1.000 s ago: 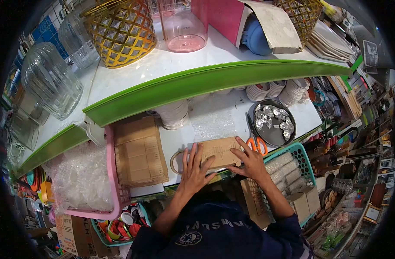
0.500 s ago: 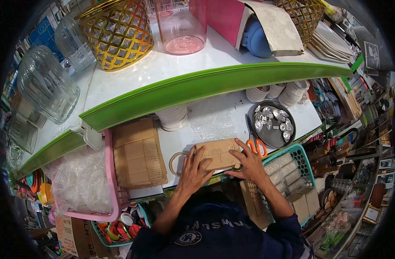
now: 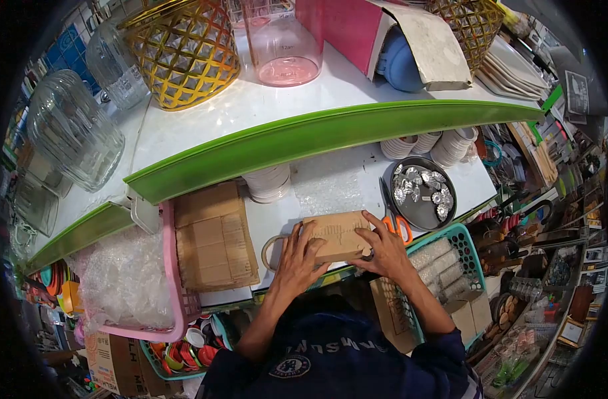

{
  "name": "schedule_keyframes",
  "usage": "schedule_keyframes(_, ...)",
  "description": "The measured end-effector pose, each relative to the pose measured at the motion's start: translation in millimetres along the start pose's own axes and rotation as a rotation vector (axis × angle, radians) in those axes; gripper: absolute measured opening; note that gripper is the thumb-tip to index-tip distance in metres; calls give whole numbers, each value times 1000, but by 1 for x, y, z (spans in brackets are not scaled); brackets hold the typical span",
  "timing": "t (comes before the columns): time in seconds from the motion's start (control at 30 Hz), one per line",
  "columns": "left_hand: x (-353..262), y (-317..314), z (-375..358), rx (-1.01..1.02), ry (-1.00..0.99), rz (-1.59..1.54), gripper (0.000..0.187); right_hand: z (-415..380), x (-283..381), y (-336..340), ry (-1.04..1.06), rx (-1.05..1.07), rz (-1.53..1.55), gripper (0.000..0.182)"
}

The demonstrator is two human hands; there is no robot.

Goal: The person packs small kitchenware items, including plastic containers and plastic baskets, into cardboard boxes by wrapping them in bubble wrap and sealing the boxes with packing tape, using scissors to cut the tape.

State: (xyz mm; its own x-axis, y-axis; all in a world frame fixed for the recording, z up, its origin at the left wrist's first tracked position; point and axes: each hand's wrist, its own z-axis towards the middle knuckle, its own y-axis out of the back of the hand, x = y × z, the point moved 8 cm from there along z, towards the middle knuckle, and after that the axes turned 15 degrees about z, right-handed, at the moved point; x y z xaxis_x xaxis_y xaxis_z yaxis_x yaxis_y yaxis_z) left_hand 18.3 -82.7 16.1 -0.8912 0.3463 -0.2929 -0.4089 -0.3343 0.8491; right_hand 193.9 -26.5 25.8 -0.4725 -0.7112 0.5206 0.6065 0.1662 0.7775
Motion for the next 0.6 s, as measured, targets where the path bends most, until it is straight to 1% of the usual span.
schedule_keyframes(0.1, 3, -3, -1, -14, 5, -25, 67, 3, 3, 5, 32, 3, 1, 78)
schedule_keyframes(0.17, 6, -3, -3, -86, 4, -97, 68, 4, 2, 6, 32, 4, 28, 78)
schedule_keyframes(0.3, 4, 1, -1, -82, 5, -108, 69, 9, 4, 10, 42, 0, 57, 81)
schedule_keyframes(0.33, 3, 0, -1, -54, 5, -87, 69, 10, 4, 10, 44, -1, 57, 81)
schedule_keyframes(0.43, 2, 0, -2, -20, -14, -23, 69, 9, 3, 9, 104, -3, 55, 82)
schedule_keyframes(0.47, 0, -1, -3, -13, -34, 17, 70, 7, 1, 6, 101, 0, 88, 80)
schedule_keyframes(0.53, 0, -1, -4, -10, -36, 1, 70, 5, 0, 4, 98, 1, 119, 78)
schedule_keyframes(0.6, 1, -1, -6, -7, -35, -14, 70, 5, -8, -3, -23, 81, 206, 77)
